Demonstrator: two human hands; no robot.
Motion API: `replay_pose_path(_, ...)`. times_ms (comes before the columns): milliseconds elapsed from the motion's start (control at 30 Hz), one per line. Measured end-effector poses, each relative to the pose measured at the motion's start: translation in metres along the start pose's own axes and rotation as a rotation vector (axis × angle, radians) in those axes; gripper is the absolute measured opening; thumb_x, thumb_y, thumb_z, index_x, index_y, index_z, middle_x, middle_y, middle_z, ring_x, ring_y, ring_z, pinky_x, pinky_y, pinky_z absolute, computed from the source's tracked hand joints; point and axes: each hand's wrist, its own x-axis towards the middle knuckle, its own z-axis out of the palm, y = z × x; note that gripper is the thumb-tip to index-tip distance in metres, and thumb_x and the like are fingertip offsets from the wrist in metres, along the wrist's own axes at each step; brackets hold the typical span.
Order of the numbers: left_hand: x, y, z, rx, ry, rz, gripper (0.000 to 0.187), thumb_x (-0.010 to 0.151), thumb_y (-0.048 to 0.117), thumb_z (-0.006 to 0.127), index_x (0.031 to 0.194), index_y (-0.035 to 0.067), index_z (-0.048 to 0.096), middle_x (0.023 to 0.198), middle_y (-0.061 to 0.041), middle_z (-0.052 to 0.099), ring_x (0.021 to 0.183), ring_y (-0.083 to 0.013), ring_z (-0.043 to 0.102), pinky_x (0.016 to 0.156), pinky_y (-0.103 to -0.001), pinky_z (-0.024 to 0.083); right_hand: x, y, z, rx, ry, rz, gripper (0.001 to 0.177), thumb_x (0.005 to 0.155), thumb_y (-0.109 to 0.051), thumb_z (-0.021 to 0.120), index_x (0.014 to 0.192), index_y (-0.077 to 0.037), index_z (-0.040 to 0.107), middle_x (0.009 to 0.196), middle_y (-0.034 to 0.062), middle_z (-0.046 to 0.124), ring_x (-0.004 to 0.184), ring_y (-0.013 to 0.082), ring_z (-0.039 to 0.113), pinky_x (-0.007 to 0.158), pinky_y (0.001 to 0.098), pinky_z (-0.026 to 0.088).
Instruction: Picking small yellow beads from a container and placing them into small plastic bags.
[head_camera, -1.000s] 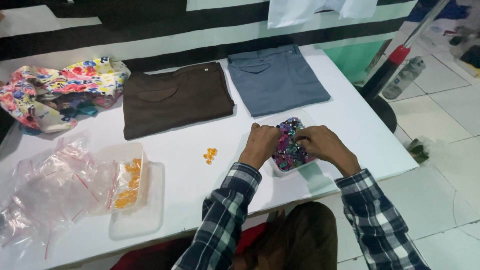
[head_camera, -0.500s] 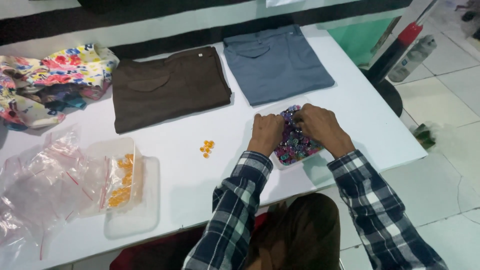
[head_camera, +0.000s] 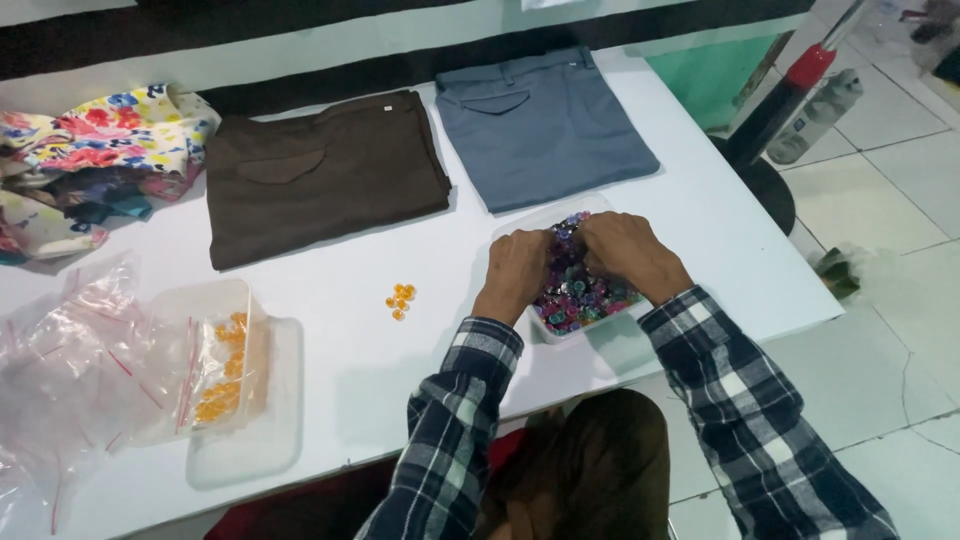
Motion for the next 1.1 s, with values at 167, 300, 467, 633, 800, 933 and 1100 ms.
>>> replay_pose_path(167,-0.011,0.010,-0.030,-0.168,-0.026,-0.054,0.022,0.095,0.010,0.060,0.113,0.011,0.073,0.085,-0.015,0.075,0.084,-0.0340,0.075,0.078,-0.042,0.062,-0.046,-0.014,-0.056,0.297,-0.002,0.035,0.029,0.091,-0.006,0.064,0.118,-0.003,0.074,0.107,0.0236,0.075,0.105,0.0443,0.071,0.091,0.0527,0.055)
replay_pose_path(300,-0.014,0.012,-0.039,-0.220,-0.010,-0.069,0.027,0.096,0.008,0.058,0.121,0.008,0.068,0.092,-0.020,0.075,0.091,-0.0384,0.074,0.082,-0.049,0.062,-0.056,-0.004,-0.053,0.731,0.125,0.032,0.027,0.095,-0.001,0.060,0.119,0.000,0.072,0.113,0.0302,0.071,0.100,0.0446,0.072,0.093,0.0554,0.053)
replay_pose_path(467,-0.010,0.004,-0.020,-0.169,0.019,-0.048,0.029,0.096,0.010,0.059,0.124,0.013,0.068,0.091,-0.013,0.076,0.087,-0.0325,0.075,0.078,-0.044,0.063,-0.049,0.002,-0.044,0.686,0.127,0.033,0.025,0.093,-0.004,0.064,0.115,-0.004,0.075,0.109,0.0246,0.072,0.101,0.0412,0.073,0.089,0.0500,0.056)
replay_pose_path(633,-0.015,0.015,-0.042,-0.196,0.042,-0.014,0.039,0.095,0.003,0.057,0.133,0.011,0.062,0.099,-0.017,0.075,0.093,-0.0344,0.074,0.083,-0.048,0.063,-0.027,0.007,-0.020,0.417,0.098,-0.002,0.030,0.094,-0.009,0.064,0.123,-0.008,0.071,0.109,0.0206,0.071,0.105,0.0411,0.071,0.089,0.0475,0.057)
replay_pose_path(800,-0.012,-0.002,-0.017,-0.326,0.154,0.048,0.036,0.096,0.000,0.050,0.129,0.010,0.061,0.106,-0.018,0.072,0.096,-0.0390,0.072,0.079,-0.049,0.062,-0.010,0.005,0.005,-0.048,0.065,-0.035,0.034,0.079,-0.013,0.079,0.105,0.004,0.064,0.085,0.0181,0.068,0.083,0.0353,0.075,0.068,0.0435,0.061)
replay_pose_path(933,-0.008,-0.006,-0.005,-0.228,0.157,0.048,0.031,0.098,0.006,0.049,0.122,0.017,0.066,0.101,-0.009,0.073,0.091,-0.0292,0.074,0.077,-0.039,0.063,0.025,0.015,0.042,-0.147,0.059,-0.073,0.027,0.074,-0.011,0.075,0.098,0.000,0.071,0.085,0.0145,0.066,0.078,0.0345,0.073,0.059,0.0445,0.059)
replay_pose_path(1100,-0.017,0.000,-0.028,-0.264,0.121,0.092,0.040,0.095,0.001,0.045,0.124,0.020,0.062,0.113,-0.007,0.071,0.097,-0.0345,0.072,0.083,-0.046,0.062,-0.029,-0.028,-0.011,0.105,-0.080,-0.172,0.038,0.093,-0.001,0.052,0.124,0.020,0.059,0.116,0.0381,0.064,0.110,0.0479,0.064,0.089,0.0476,0.056)
